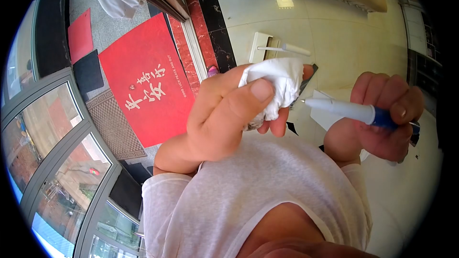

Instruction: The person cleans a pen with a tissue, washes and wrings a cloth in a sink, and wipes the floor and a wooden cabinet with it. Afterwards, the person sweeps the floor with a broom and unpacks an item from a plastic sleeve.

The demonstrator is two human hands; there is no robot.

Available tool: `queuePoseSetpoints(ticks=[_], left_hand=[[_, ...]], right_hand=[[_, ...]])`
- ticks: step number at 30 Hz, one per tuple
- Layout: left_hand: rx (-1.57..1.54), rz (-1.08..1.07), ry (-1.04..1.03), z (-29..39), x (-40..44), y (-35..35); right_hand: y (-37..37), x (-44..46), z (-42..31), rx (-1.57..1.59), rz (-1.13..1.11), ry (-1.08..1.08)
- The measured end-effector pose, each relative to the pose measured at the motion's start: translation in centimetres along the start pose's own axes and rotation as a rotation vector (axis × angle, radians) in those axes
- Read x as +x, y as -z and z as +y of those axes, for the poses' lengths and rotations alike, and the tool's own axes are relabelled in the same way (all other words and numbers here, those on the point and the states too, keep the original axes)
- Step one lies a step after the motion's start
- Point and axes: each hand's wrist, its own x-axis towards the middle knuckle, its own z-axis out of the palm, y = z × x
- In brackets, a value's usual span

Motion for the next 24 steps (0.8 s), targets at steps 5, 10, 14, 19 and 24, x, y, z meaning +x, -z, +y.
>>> queuePoseSetpoints(ticks=[5, 10, 14, 19, 24], left_hand=[[-0.044, -0.05, -0.005, -0.3, -0.4, 0.4], [-0.081, -0.015, 0.018, -0.3, -1.0, -0.2], [-0.055, 0.232, -0.064, -1.4, -0.5, 0.1], [-0.263, 0.11, -0.166, -3.6, 0.4, 4.0], [-0.32, 0.142, -0.187, -3.7, 0.4, 4.8]], right_hand=[[-0.8, 0.0, -0.4, -0.041, 0.011, -0.066], [-1.2, 0.0, 0.2, 0.019, 0.014, -0.039], [-2.5, -0.3, 1.5, -0.092, 0.101, -0.073], [-3.6, -0.2, 2.9, -0.26, -0.049, -0.213], [-5.1, -0.1, 4.4, 0.426, -0.087, -0.317]])
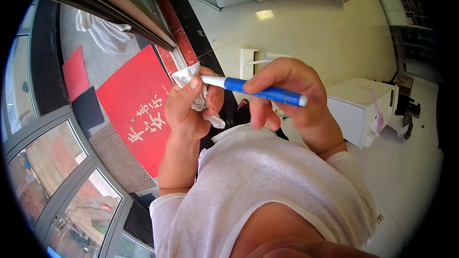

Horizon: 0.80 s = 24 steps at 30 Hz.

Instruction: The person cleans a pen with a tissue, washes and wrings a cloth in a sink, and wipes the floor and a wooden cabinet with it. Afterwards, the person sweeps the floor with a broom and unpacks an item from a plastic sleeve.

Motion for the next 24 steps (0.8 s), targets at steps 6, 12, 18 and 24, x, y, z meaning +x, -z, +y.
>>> queuePoseSetpoints(ticks=[6, 12, 18, 24], left_hand=[[0.027, 0.053, -0.142, 0.5, -0.6, 0.8], [0.122, 0.077, -0.264, 1.3, -1.6, 1.1], [0.127, 0.033, -0.42, 2.3, -3.0, 0.6], [0.257, 0.077, -0.529, 3.3, -5.2, 0.3]], right_hand=[[0.5, 0.3, 0.7, 0.084, -0.111, -0.174], [-0.1, 0.5, 0.6, 0.134, -0.071, -0.217], [0.7, 1.5, 2.6, 0.359, -0.271, -0.076], [0.1, 2.0, 2.4, 0.278, -0.275, -0.089]])
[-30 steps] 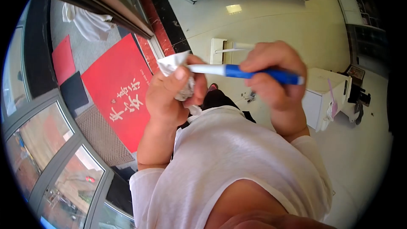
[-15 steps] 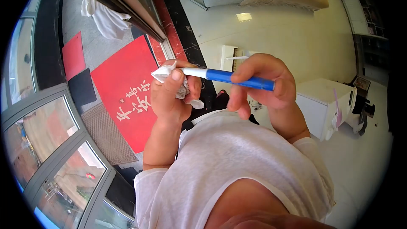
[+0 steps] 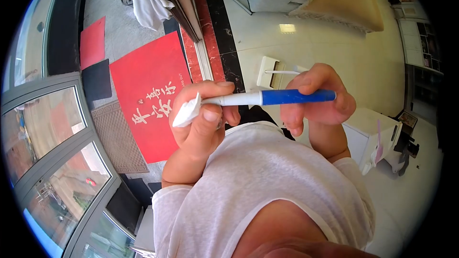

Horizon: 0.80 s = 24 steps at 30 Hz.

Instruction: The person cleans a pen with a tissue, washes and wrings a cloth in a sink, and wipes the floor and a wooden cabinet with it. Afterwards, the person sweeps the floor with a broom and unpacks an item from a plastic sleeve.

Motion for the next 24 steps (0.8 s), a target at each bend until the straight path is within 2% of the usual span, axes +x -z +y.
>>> queuePoseSetpoints(ticks=[4, 6, 7, 8, 9, 10, 12, 14, 16, 17, 19, 21, 24], left_hand=[[-0.005, -0.002, -0.07, 0.1, -0.2, 0.4], [-0.104, -0.005, -0.107, -0.6, 0.5, 0.8], [-0.205, -0.014, -0.139, -1.1, 1.2, 1.2], [-0.219, -0.029, -0.133, -1.7, 2.0, 1.9], [-0.336, 0.069, -0.045, -1.9, 2.6, 2.2], [-0.452, 0.167, 0.042, -2.1, 3.0, 2.4], [-0.553, 0.312, 0.162, -3.6, 3.7, 3.3], [-0.532, 0.229, 0.228, -4.4, 4.0, 4.1], [-0.382, 0.29, 0.295, -4.6, 3.9, 3.5], [-0.376, 0.313, 0.334, -4.5, 4.0, 3.3], [-0.474, 0.271, 0.312, -4.3, 4.1, 3.1], [-0.625, 0.238, 0.28, -4.2, 4.3, 3.3], [-0.624, 0.203, 0.239, -5.3, 4.6, 4.4]], right_hand=[[0.1, 0.3, -0.4, -0.143, -0.078, 0.028], [0.1, -0.1, 0.2, -0.179, 0.129, 0.105], [0.4, -0.2, 0.4, -0.173, 0.119, 0.105], [0.7, -0.2, 0.7, -0.185, 0.203, 0.119], [1.1, -0.1, 1.1, -0.195, 0.285, 0.134], [1.3, 0.0, 1.7, -0.187, 0.27, 0.135], [1.6, 0.0, 2.7, -0.186, 0.419, 0.13], [1.3, 0.5, 3.6, -0.236, 0.423, 0.109], [1.4, 0.8, 4.7, -0.53, 0.47, 0.0], [1.6, 1.0, 4.9, -0.535, 0.471, 0.006], [2.0, 1.4, 5.1, -1.195, 0.296, -0.04], [2.7, 1.1, 5.6, -1.245, 0.295, -0.027], [2.5, 1.2, 6.1, -1.29, 0.299, -0.004]])
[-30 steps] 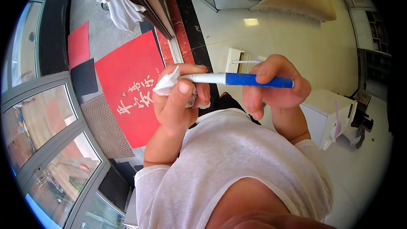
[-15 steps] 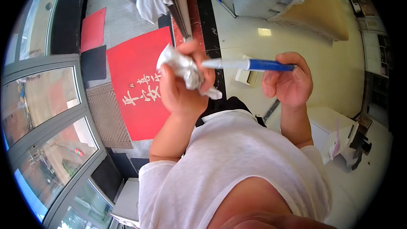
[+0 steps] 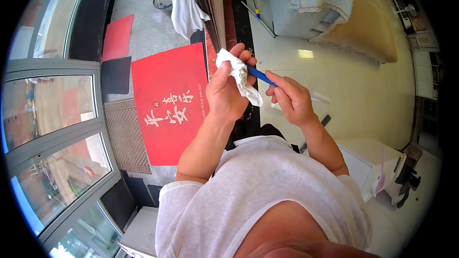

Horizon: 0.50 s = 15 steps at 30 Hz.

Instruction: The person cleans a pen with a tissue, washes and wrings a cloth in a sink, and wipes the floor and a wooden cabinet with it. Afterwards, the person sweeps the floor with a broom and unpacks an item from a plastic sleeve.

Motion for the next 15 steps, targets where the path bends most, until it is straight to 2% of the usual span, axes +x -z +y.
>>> queuePoseSetpoints(ticks=[2, 5, 6, 8, 11, 12, 14, 15], left_hand=[[0.057, 0.023, -0.018, 0.0, -0.1, -0.3], [0.335, 0.11, -0.089, 0.2, 0.1, -0.5], [0.312, 0.189, -0.068, 0.1, 0.0, -0.9], [0.249, 0.12, -0.055, 0.2, -0.3, -0.8], [0.128, 0.095, -0.046, 0.3, -0.2, -0.1], [0.065, 0.095, -0.041, 0.2, -0.2, -0.1], [-0.033, 0.052, -0.062, -0.1, 0.2, 0.5], [-0.097, -0.083, -0.026, -0.2, 0.3, 1.3]], right_hand=[[-0.2, 0.0, -0.1, 0.016, -0.006, 0.021], [-0.6, 0.1, -0.3, 0.092, -0.039, 0.009], [-0.7, 0.1, -0.3, 0.154, -0.048, -0.03], [-1.0, -0.3, 0.0, 0.246, -0.083, -0.064], [-1.6, -0.9, 0.7, 0.685, -0.092, -0.277], [-1.6, -0.9, 0.6, 0.686, -0.106, -0.276], [-1.7, -0.8, 0.4, 0.937, -0.15, -0.415], [-1.8, -1.0, 0.4, 0.934, -0.166, -0.42]])
